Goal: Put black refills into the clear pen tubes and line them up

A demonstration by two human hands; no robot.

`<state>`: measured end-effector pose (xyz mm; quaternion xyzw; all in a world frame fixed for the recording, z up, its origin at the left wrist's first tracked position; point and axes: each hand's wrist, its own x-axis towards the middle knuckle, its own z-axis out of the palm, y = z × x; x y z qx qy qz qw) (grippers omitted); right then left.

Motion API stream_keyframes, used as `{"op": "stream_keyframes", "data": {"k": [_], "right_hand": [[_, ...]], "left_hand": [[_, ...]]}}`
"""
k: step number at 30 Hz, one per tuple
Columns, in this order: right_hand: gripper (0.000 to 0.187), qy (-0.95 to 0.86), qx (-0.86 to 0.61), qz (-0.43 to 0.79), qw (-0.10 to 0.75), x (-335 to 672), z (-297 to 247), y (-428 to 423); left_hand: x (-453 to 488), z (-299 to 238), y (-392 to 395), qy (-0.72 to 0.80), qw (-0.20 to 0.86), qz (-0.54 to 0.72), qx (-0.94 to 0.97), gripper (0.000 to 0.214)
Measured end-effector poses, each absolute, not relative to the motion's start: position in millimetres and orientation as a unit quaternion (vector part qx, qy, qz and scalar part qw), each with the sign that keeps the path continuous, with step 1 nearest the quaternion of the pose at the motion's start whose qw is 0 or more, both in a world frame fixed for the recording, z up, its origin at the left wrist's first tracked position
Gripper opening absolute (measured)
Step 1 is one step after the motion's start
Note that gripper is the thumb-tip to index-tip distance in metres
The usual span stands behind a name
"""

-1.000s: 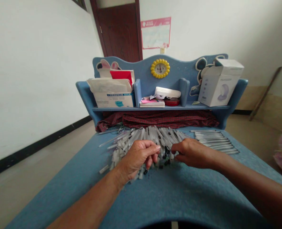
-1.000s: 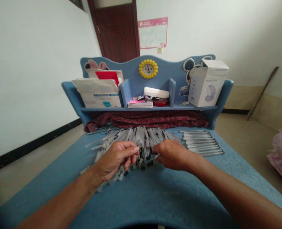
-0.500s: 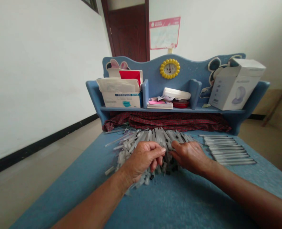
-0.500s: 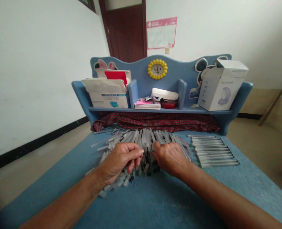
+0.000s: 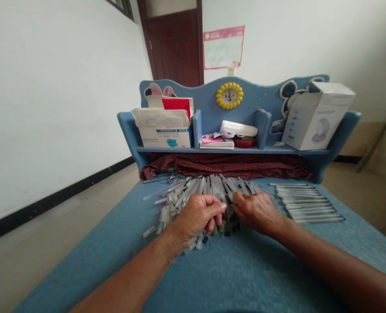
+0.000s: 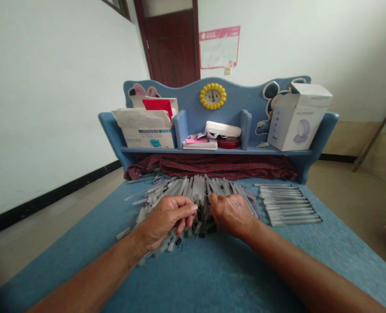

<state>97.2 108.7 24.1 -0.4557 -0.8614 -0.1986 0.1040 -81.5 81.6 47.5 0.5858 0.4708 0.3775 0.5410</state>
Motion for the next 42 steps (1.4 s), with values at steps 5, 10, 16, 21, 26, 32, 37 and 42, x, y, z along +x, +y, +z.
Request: {"op": "stream_keyframes", "data": {"k": [5,10,16,21,26,32,37,42], "right_hand": [[0.017,-0.866,-0.439,-0.205,0.127,102,25,110],[0.023,-0.840,-0.399,-0.263,0.256,111,38,107],[0.024,-0.821,-0.303,-0.269,0.401,110,67,84],[0.017,-0.863,-0.231,-0.223,0.390,103,63,71],[0.023,-0.903,-0.276,-0.126,0.304,108,51,87],[0.022,-0.871,-0.445,-0.155,0.138,106,34,105],[0.019,-0.860,-0.469,-0.186,0.072,88,30,103],[0.017,-0.857,-0.476,-0.192,0.039,79,31,98]], "left_hand": [[-80,48,80,0.476,0.534,0.380,0.586,0.024],[-81,46,82,0.474,0.539,0.377,0.586,0.025],[-79,46,83,0.413,0.659,0.409,0.477,0.027],[-79,52,80,0.292,0.741,0.487,0.359,0.019],[-85,56,85,0.278,0.710,0.541,0.355,0.011],[-90,58,90,0.302,0.652,0.585,0.376,0.010],[-89,58,86,0.313,0.645,0.572,0.398,0.012],[-90,57,86,0.325,0.639,0.571,0.400,0.013]]}}
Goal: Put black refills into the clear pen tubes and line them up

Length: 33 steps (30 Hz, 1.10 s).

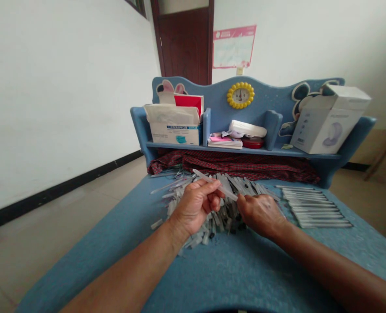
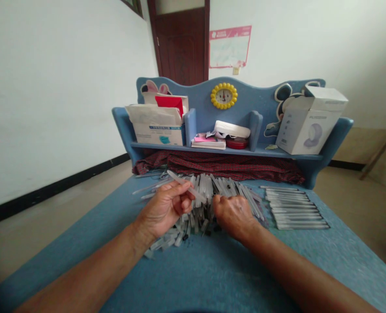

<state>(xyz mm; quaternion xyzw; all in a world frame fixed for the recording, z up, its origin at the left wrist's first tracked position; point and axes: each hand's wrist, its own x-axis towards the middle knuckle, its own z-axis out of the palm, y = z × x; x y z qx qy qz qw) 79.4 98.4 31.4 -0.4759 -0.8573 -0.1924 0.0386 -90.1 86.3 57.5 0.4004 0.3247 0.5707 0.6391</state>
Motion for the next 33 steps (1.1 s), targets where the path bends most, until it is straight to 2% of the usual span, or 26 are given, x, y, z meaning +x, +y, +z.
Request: {"op": "stream_keyframes", "data": {"k": [6,12,16,20,24,33], "right_hand": [[0.018,-0.848,-0.480,-0.216,0.067,84,26,100],[0.025,-0.779,-0.494,-0.282,0.263,105,35,101],[0.027,-0.764,-0.486,-0.191,0.378,117,60,90],[0.022,-0.761,-0.468,-0.069,0.444,123,86,73],[0.021,-0.753,-0.454,-0.032,0.476,123,96,63],[0.021,-0.754,-0.455,-0.030,0.472,122,91,60]], "left_hand": [[-92,56,90,0.335,0.631,0.579,0.393,0.012],[-98,58,96,0.345,0.628,0.601,0.353,0.012],[-105,60,102,0.346,0.642,0.611,0.309,0.015],[-112,61,106,0.345,0.658,0.614,0.266,0.021],[-117,62,109,0.338,0.665,0.625,0.229,0.024],[-120,61,110,0.329,0.671,0.632,0.205,0.026]]}}
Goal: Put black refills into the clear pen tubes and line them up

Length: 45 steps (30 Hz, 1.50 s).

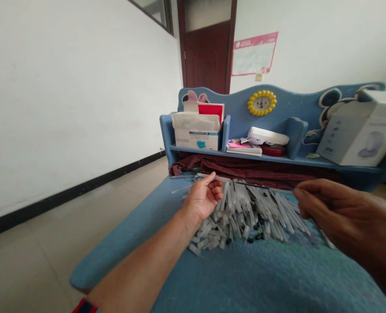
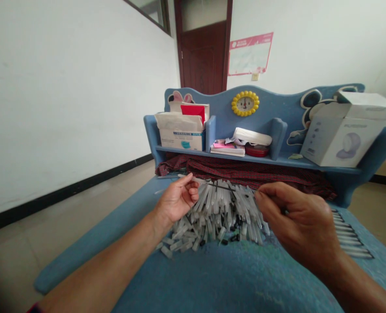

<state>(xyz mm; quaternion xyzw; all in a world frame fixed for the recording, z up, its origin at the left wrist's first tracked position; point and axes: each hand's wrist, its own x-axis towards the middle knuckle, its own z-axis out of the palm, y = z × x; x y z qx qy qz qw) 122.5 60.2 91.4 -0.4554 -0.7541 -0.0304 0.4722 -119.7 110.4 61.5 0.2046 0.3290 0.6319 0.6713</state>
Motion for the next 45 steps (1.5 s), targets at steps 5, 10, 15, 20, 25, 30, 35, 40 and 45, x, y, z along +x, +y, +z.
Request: {"op": "stream_keyframes", "data": {"k": [5,10,15,20,25,30,35,40,45], "right_hand": [[0.019,-0.759,-0.445,-0.018,0.475,119,88,62],[0.020,-0.779,-0.424,0.008,0.462,114,86,65],[0.019,-0.796,-0.412,0.076,0.437,106,75,69],[0.022,-0.784,-0.403,0.175,0.438,99,62,74],[0.037,-0.765,-0.392,0.277,0.430,109,65,84],[0.031,-0.738,-0.488,0.246,0.396,128,62,117],[0.027,-0.800,-0.551,0.063,0.229,133,45,153],[0.024,-0.796,-0.586,0.024,0.149,118,38,177],[0.020,-0.781,-0.615,0.018,0.107,107,34,191]], "left_hand": [[-116,60,108,0.324,0.690,0.610,0.214,0.026],[-109,59,104,0.320,0.709,0.586,0.227,0.025],[-96,56,95,0.310,0.734,0.553,0.243,0.022],[-79,54,82,0.309,0.758,0.511,0.262,0.021],[-79,55,80,0.291,0.767,0.511,0.256,0.023],[-87,60,85,0.286,0.762,0.531,0.233,0.024],[-90,61,86,0.281,0.758,0.536,0.241,0.024],[-92,60,86,0.271,0.752,0.540,0.264,0.021],[-95,60,88,0.254,0.747,0.548,0.278,0.019]]}}
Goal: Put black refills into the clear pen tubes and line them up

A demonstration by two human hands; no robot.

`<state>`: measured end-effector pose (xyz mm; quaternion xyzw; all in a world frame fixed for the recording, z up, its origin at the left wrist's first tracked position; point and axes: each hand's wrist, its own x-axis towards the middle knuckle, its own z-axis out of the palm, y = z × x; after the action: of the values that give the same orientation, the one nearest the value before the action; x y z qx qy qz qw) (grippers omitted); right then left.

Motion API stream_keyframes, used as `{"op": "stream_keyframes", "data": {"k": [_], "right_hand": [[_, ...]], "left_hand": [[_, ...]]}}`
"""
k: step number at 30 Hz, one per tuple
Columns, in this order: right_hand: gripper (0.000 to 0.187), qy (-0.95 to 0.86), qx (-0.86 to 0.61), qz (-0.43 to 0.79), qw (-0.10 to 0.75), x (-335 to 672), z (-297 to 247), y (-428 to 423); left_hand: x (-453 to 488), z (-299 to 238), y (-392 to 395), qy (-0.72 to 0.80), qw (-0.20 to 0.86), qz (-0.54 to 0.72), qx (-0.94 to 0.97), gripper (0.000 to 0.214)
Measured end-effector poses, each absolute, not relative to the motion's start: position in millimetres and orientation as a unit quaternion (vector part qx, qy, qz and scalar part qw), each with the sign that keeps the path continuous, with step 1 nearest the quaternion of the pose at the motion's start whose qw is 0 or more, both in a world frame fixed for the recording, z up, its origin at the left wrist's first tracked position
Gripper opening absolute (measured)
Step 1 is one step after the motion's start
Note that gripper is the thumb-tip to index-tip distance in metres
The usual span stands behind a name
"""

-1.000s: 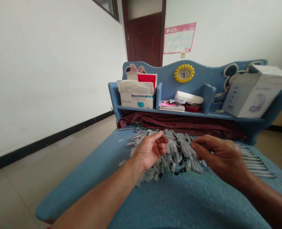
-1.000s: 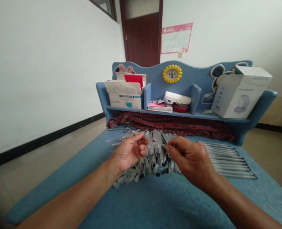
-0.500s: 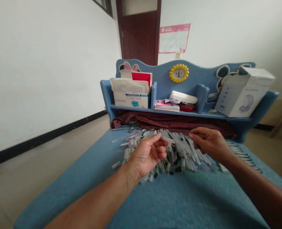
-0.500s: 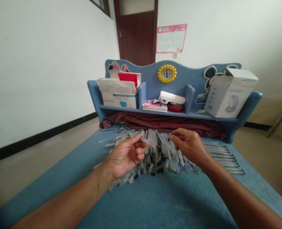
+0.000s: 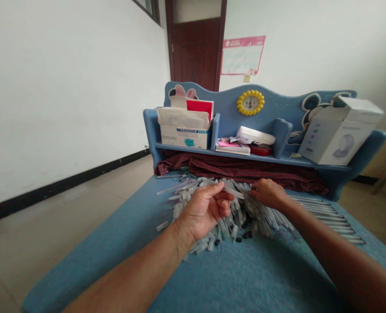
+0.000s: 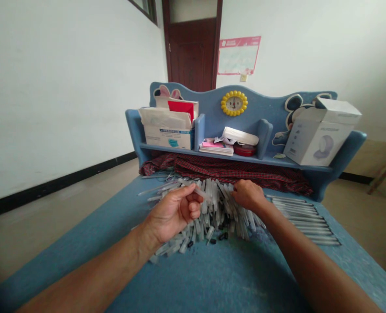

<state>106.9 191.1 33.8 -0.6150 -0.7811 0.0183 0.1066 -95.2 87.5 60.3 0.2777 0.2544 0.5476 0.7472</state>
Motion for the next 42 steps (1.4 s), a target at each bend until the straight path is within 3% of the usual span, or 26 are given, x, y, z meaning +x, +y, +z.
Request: {"op": "stream_keyframes", "data": {"k": [9,14,18,30,42], "right_hand": [[0.019,-0.795,-0.557,0.135,0.200,107,42,169],[0.020,-0.706,-0.407,0.432,0.387,103,60,133],[0.018,-0.647,-0.296,0.536,0.454,96,69,111],[0.016,-0.636,-0.260,0.505,0.522,79,59,92],[0.018,-0.627,-0.279,0.507,0.522,77,59,89]], "left_hand": [[-98,59,90,0.253,0.747,0.553,0.268,0.020],[-97,57,92,0.264,0.742,0.557,0.262,0.020],[-96,57,92,0.277,0.739,0.558,0.258,0.020],[-94,60,89,0.271,0.738,0.561,0.260,0.023],[-93,59,87,0.280,0.736,0.558,0.261,0.022]]}}
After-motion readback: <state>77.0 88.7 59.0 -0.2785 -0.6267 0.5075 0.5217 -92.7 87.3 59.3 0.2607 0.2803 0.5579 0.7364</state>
